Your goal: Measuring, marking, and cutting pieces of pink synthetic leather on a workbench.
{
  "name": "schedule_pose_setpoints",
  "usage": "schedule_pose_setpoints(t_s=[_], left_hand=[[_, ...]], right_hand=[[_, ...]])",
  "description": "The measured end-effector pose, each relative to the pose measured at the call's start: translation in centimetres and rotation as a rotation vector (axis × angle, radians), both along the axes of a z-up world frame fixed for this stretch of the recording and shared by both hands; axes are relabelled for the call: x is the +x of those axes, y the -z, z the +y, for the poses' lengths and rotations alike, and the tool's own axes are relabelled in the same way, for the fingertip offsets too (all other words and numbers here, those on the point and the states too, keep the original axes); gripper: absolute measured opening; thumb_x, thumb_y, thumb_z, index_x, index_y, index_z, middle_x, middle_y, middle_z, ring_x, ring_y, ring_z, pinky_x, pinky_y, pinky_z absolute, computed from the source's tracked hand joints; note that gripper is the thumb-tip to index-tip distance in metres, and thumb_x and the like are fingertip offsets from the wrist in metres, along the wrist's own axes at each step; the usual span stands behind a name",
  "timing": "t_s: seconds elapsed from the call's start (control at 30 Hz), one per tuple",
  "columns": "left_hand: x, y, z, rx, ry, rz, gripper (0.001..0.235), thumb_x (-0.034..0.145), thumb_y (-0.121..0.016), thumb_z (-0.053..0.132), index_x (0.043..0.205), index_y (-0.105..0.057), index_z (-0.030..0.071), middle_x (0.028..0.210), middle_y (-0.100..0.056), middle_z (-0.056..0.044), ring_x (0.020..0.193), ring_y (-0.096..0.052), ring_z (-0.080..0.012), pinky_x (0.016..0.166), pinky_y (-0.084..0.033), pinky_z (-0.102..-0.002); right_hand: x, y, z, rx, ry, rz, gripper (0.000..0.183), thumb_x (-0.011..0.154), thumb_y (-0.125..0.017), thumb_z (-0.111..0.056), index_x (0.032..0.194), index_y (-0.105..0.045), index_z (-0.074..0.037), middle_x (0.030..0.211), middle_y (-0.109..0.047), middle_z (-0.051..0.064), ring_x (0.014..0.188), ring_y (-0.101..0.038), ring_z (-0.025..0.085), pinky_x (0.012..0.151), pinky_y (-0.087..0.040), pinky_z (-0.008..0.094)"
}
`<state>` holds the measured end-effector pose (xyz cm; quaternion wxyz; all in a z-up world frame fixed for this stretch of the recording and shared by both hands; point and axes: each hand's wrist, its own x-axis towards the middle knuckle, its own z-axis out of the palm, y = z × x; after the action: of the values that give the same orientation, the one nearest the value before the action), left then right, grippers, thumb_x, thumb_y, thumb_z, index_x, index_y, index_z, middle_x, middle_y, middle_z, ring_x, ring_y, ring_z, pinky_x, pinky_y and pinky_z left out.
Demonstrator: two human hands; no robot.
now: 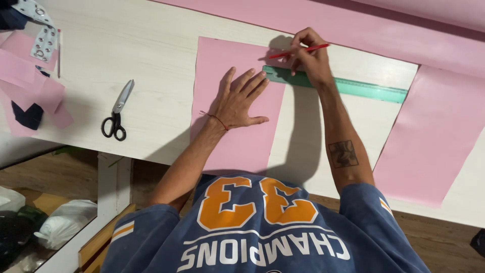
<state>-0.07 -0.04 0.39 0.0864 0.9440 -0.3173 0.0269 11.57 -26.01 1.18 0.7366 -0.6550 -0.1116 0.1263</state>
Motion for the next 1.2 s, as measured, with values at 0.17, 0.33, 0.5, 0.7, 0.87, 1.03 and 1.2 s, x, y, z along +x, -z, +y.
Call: schedule_pose_setpoints(t_s=[0.17, 0.33, 0.5, 0.7, 0.87, 1.03, 1.2], left_hand=[[-0.4, 0.7, 0.1, 0.021, -0.007, 0.006, 0.112, 0.087, -0.052, 0.097, 0.167, -0.037, 0.020, 0.174, -0.030, -0.003, 0.160, -0.020, -0.0233, 0.128, 0.000, -0.062], [-0.4, 2.1, 0.1, 0.104, -0.014, -0.065, 0.118, 0.085, -0.046, 0.107, 0.168, -0.035, 0.025, 0.175, -0.027, -0.001, 0.161, -0.015, -0.0210, 0.129, 0.004, -0.060], [0.2, 0.1, -0.1, -0.047, -0.007, 0.116, 0.109, 0.087, -0.042, 0.093, 0.166, -0.033, 0.019, 0.173, -0.031, -0.003, 0.161, -0.021, -0.0268, 0.129, -0.004, -0.068], [0.3, 0.4, 0.1, -0.055, -0.008, 0.027, 0.109, 0.085, -0.046, 0.094, 0.164, -0.040, 0.019, 0.170, -0.037, -0.004, 0.158, -0.029, -0.0268, 0.129, -0.010, -0.067], [0.1, 0.3, 0.0, -0.018, -0.011, -0.013, 0.109, 0.084, -0.043, 0.096, 0.163, -0.041, 0.021, 0.170, -0.037, -0.003, 0.158, -0.031, -0.0255, 0.129, -0.012, -0.066], [0.3, 0.5, 0.0, 0.016, 0.004, -0.027, 0.109, 0.083, -0.045, 0.096, 0.163, -0.043, 0.022, 0.170, -0.037, -0.001, 0.158, -0.031, -0.0244, 0.129, -0.011, -0.065], [0.0, 0.1, -0.1, 0.018, -0.013, -0.069, 0.108, 0.084, -0.045, 0.095, 0.163, -0.043, 0.022, 0.170, -0.038, -0.002, 0.158, -0.031, -0.0239, 0.130, -0.012, -0.063]], right_hand=[[0.8, 0.9, -1.0, 0.009, -0.089, 0.066, 0.010, 0.103, -0.060, 0.006, 0.105, -0.063, -0.004, 0.107, -0.068, 0.013, 0.077, -0.069, 0.019, 0.062, -0.066, 0.025], [1.0, 2.3, -0.6, -0.124, -0.215, -0.060, 0.022, 0.094, -0.081, 0.009, 0.099, -0.063, -0.002, 0.089, -0.070, 0.010, 0.060, -0.063, 0.014, 0.054, -0.057, 0.021], [1.0, 3.8, 0.0, -0.262, -0.152, -0.083, 0.018, 0.089, -0.082, 0.003, 0.092, -0.065, 0.001, 0.075, -0.061, 0.007, 0.061, -0.057, 0.011, 0.054, -0.048, 0.022], [0.7, 4.2, -0.1, -0.150, -0.119, -0.031, 0.023, 0.087, -0.086, 0.003, 0.087, -0.063, 0.001, 0.072, -0.057, 0.006, 0.052, -0.052, 0.009, 0.046, -0.043, 0.018], [2.0, 6.0, -1.9, 0.008, 0.062, -0.058, 0.028, 0.092, -0.085, 0.002, 0.084, -0.059, -0.004, 0.080, -0.055, 0.006, 0.054, -0.052, 0.009, 0.047, -0.043, 0.020], [0.8, 3.4, -7.1, 0.024, 0.348, 0.031, 0.020, 0.098, -0.061, -0.001, 0.115, -0.055, -0.008, 0.097, -0.052, 0.007, 0.047, -0.049, 0.012, 0.042, -0.037, 0.023], [-6.0, 5.9, -11.8, -0.903, 0.400, -0.626, 0.025, 0.107, -0.074, -0.005, 0.132, -0.076, -0.005, 0.099, -0.055, 0.014, 0.081, -0.060, 0.035, 0.081, -0.046, 0.044]])
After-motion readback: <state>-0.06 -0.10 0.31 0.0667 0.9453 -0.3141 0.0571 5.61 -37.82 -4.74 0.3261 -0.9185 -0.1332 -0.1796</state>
